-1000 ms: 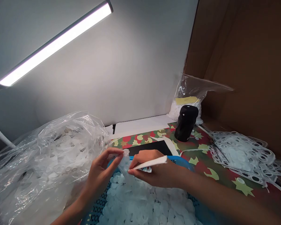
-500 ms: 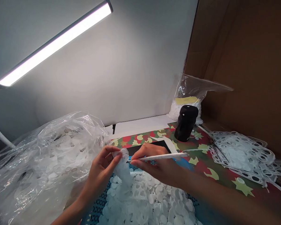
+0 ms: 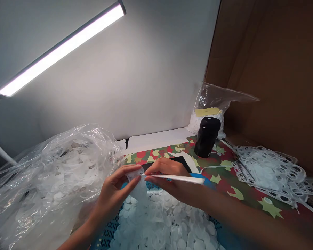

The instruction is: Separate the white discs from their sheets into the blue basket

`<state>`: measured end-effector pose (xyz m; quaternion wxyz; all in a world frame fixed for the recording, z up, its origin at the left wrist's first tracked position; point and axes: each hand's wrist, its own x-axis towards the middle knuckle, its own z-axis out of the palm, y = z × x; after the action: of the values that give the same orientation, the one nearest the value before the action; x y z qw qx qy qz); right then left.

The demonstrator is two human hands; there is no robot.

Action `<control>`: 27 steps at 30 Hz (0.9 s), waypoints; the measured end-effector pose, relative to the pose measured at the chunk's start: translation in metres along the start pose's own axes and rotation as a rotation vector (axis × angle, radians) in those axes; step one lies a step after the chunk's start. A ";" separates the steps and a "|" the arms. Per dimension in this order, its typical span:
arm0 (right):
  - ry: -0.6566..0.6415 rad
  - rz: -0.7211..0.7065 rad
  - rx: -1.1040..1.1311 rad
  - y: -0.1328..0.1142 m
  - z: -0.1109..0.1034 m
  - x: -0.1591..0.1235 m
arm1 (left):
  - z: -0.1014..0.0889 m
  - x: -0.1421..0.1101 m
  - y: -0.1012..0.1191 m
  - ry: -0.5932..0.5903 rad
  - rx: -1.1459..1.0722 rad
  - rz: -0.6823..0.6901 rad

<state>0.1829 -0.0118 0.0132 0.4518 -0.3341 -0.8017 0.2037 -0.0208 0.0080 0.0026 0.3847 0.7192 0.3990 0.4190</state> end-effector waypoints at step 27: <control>-0.051 -0.089 -0.090 0.007 0.005 -0.001 | 0.002 -0.004 -0.003 -0.084 0.079 0.133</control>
<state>0.1816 -0.0076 0.0060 0.4243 -0.3129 -0.8353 0.1559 -0.0212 0.0051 -0.0016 0.3439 0.7757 0.3499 0.3969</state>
